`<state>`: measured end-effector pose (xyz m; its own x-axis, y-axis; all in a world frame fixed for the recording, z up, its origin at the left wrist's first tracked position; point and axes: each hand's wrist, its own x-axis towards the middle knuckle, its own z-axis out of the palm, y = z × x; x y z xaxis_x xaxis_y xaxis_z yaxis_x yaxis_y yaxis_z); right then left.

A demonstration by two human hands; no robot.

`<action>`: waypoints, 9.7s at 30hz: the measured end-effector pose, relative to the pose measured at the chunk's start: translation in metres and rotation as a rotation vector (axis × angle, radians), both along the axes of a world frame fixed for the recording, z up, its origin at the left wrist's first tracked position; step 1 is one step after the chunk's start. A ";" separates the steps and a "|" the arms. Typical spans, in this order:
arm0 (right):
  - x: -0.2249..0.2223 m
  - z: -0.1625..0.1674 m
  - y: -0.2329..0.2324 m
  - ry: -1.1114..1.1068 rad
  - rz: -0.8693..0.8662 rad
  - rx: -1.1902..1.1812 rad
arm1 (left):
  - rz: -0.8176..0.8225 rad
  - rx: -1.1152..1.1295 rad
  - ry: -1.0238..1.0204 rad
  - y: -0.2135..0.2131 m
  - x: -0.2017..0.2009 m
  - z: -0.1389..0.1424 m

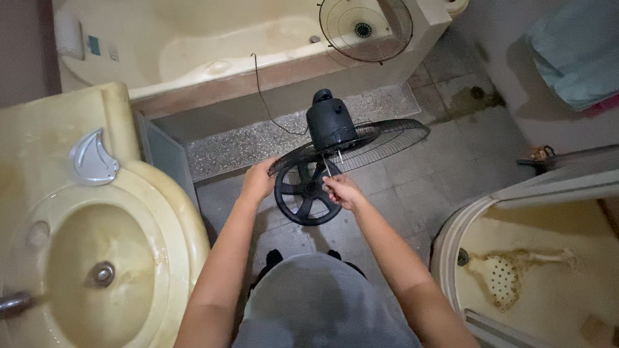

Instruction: The person services a standing fan on the bathroom floor, using a screwdriver to loosen the blade cap and remove the front grille. They carry the grille and blade cap to the sink, handle small fasteners there, then return to the fan and continue unscrewing the blade cap.

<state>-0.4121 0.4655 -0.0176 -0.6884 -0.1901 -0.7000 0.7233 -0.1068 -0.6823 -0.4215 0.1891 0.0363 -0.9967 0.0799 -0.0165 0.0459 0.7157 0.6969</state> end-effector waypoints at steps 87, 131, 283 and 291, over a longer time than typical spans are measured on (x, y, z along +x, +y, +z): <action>-0.005 0.017 0.028 0.229 0.054 0.078 | 0.426 1.347 -0.597 0.166 -0.057 -0.035; 0.015 0.003 -0.049 0.560 0.630 -0.165 | 0.440 0.515 0.256 0.057 0.139 0.019; 0.154 -0.006 -0.013 0.672 0.300 0.264 | 0.072 0.076 0.286 0.018 0.244 -0.003; 0.064 -0.008 0.101 0.709 0.281 0.353 | 0.011 0.152 0.341 0.125 0.115 0.005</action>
